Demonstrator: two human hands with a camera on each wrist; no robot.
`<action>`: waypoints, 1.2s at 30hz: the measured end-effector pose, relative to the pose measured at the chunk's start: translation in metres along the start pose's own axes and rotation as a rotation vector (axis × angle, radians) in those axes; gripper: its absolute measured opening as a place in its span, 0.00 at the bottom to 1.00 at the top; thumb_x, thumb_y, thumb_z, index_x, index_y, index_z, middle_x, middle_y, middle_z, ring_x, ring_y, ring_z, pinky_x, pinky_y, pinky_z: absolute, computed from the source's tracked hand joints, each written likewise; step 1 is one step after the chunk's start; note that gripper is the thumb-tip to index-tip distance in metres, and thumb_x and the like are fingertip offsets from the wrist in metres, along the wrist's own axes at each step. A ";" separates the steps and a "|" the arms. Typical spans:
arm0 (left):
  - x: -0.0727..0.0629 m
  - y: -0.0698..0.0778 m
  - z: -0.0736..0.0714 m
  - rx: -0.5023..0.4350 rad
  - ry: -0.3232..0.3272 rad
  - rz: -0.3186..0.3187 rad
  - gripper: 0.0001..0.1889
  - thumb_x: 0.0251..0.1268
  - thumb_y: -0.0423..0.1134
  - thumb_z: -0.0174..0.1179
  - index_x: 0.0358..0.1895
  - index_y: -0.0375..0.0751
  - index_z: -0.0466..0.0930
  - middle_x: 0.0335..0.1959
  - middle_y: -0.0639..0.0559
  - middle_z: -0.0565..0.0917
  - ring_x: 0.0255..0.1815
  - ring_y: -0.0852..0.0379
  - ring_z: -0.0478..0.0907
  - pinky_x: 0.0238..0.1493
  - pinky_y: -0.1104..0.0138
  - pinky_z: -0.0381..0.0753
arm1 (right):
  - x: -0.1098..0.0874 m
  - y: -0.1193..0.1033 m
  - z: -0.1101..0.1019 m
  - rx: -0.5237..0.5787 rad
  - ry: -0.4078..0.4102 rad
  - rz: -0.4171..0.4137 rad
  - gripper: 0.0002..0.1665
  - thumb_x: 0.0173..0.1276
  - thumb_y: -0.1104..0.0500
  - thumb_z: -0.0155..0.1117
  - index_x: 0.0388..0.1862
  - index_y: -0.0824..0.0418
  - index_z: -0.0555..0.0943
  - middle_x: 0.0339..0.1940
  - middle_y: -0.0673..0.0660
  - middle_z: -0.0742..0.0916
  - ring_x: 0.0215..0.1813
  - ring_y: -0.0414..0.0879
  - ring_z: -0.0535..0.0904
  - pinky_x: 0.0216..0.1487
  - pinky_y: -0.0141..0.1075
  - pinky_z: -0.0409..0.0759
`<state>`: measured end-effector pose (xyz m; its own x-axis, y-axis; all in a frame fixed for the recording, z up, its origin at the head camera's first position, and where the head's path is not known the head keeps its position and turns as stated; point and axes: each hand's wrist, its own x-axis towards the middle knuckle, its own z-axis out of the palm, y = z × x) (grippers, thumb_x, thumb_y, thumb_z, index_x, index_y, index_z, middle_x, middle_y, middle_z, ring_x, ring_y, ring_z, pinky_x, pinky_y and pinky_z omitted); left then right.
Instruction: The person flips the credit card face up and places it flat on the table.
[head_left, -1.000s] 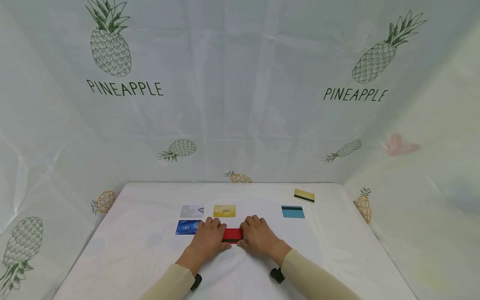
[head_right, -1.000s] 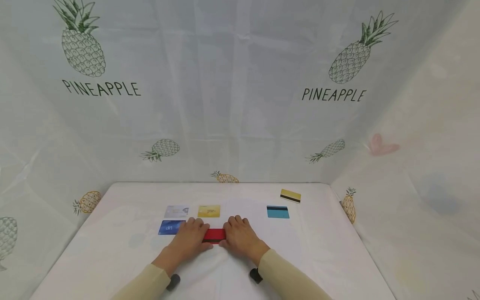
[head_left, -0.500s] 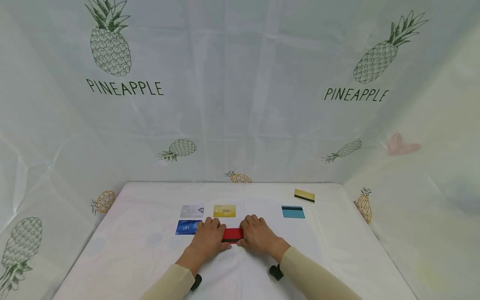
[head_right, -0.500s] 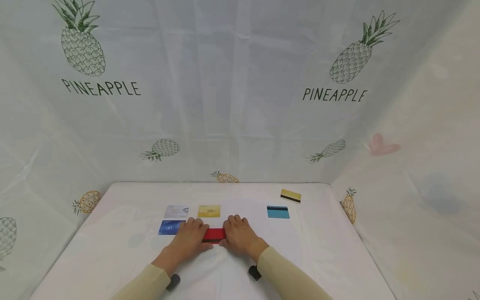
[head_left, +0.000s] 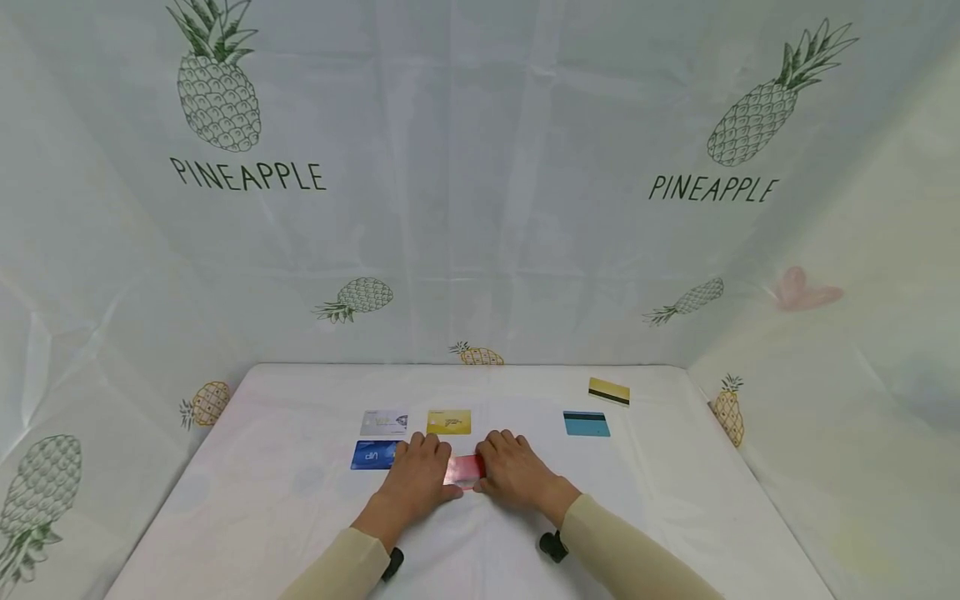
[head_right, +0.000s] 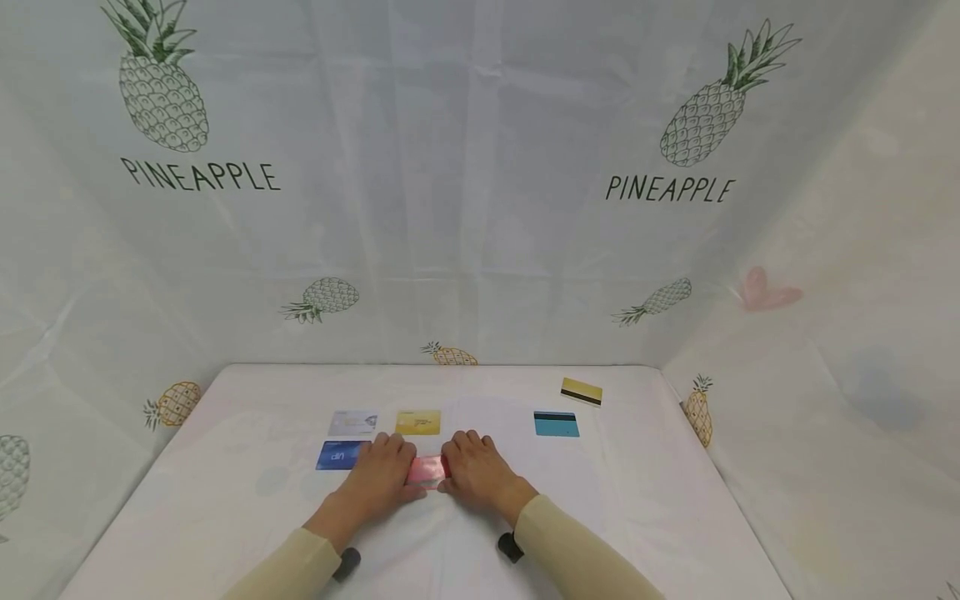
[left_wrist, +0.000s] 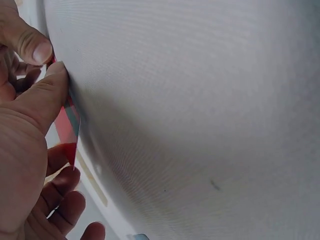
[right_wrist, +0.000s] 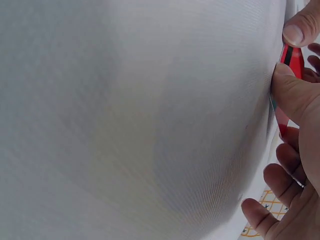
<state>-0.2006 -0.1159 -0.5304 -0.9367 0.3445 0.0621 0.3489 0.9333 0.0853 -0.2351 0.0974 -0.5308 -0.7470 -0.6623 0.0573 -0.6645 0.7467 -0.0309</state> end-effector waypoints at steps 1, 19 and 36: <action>0.000 0.000 0.000 -0.002 0.002 0.001 0.36 0.57 0.65 0.75 0.56 0.40 0.79 0.49 0.45 0.79 0.50 0.47 0.70 0.53 0.50 0.74 | 0.000 0.000 0.000 -0.007 0.005 -0.008 0.29 0.69 0.37 0.73 0.56 0.55 0.80 0.50 0.49 0.81 0.50 0.43 0.72 0.53 0.40 0.75; 0.000 0.002 -0.003 0.015 0.027 0.011 0.36 0.56 0.61 0.76 0.59 0.40 0.77 0.51 0.45 0.78 0.53 0.47 0.70 0.55 0.50 0.72 | -0.004 0.001 0.006 -0.088 0.004 -0.016 0.31 0.74 0.34 0.65 0.61 0.54 0.79 0.51 0.49 0.81 0.51 0.42 0.71 0.53 0.38 0.74; -0.002 0.001 -0.013 0.009 0.071 0.015 0.36 0.53 0.57 0.77 0.61 0.42 0.76 0.58 0.44 0.79 0.59 0.45 0.70 0.60 0.47 0.72 | -0.003 -0.003 0.003 -0.113 0.083 -0.040 0.34 0.70 0.34 0.69 0.62 0.56 0.79 0.54 0.50 0.83 0.53 0.44 0.74 0.54 0.38 0.77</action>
<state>-0.1982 -0.1174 -0.5170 -0.9267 0.3511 0.1337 0.3627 0.9289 0.0750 -0.2309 0.0968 -0.5343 -0.7124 -0.6879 0.1388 -0.6835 0.7250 0.0853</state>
